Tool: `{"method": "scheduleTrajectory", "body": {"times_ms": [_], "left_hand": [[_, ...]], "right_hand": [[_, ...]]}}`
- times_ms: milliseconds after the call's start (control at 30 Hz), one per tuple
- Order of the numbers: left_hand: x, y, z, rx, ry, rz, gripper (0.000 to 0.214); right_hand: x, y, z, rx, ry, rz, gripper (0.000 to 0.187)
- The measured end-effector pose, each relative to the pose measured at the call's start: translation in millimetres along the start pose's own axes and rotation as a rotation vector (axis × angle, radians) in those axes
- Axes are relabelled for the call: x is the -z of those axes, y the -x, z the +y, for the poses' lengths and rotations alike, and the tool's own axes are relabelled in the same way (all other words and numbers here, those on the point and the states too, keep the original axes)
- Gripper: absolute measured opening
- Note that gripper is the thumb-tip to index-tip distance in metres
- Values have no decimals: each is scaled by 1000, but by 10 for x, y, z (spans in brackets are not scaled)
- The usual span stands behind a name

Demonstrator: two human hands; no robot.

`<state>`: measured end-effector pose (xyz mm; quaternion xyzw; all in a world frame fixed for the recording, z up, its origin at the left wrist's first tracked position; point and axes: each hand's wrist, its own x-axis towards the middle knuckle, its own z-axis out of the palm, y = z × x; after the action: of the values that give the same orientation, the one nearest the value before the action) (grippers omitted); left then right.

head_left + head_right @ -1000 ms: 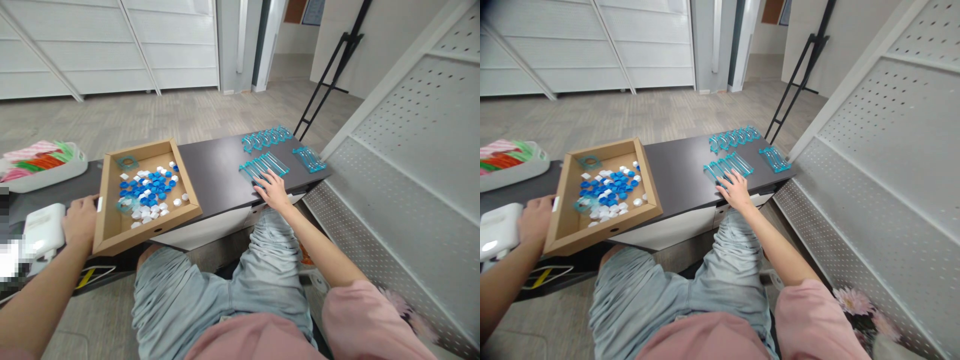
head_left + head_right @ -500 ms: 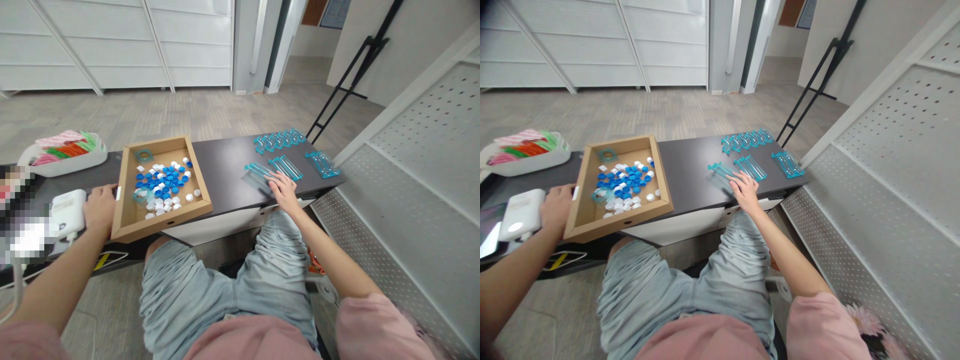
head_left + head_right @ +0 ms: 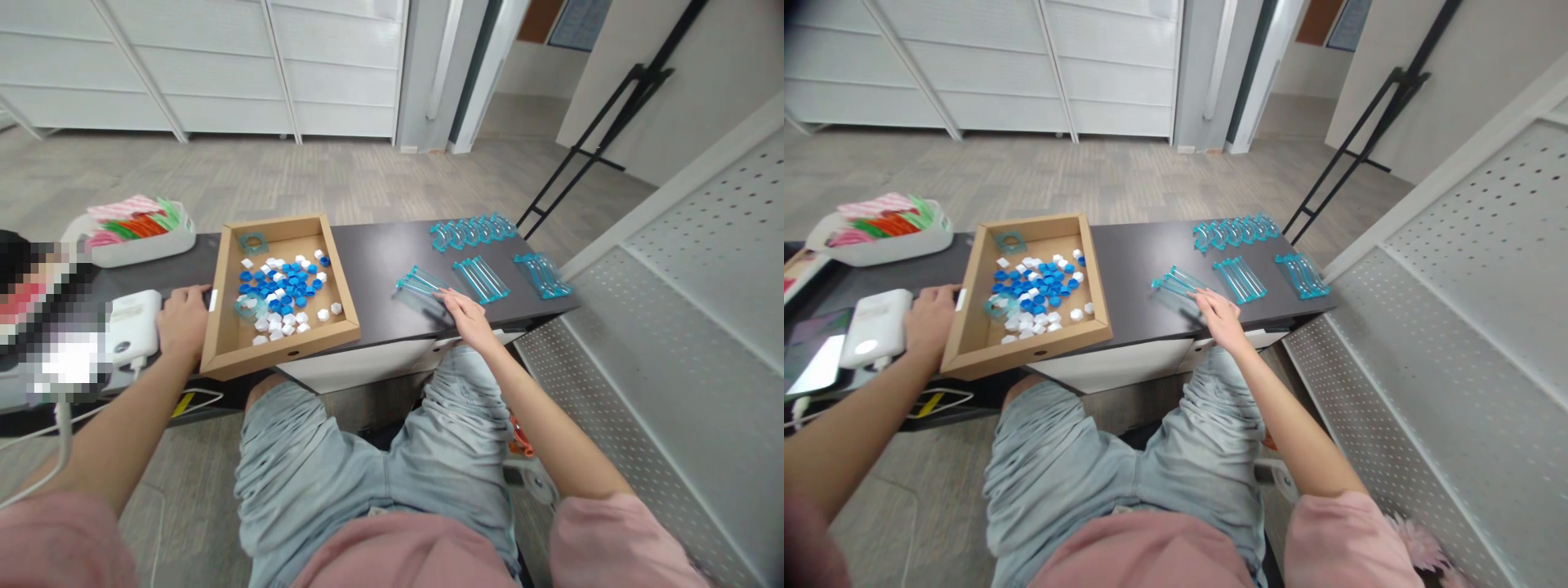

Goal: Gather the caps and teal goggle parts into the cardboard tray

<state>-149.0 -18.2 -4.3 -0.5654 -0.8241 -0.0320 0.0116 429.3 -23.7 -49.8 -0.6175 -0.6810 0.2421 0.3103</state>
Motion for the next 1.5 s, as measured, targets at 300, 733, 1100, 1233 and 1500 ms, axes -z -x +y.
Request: {"method": "scheduleTrajectory", "body": {"times_ms": [300,733,1100,1233,1500], "left_hand": [[29,26,8,13,107,-46,67],[-141,-30,0,51,163,40,60],[-179,-17,-16,42,156,74,60],[-187,-15,-14,36,165,70,62],[-219,-10,-13,31,187,88,63]], "right_hand": [[60,14,-209,32,-232,44,87],[-853,-354,-1696,505,-70,-280,56],[-790,-556,-1618,641,182,-228,45],[-328,-619,-850,334,353,47,50],[26,-457,107,177,321,11,50]]}}
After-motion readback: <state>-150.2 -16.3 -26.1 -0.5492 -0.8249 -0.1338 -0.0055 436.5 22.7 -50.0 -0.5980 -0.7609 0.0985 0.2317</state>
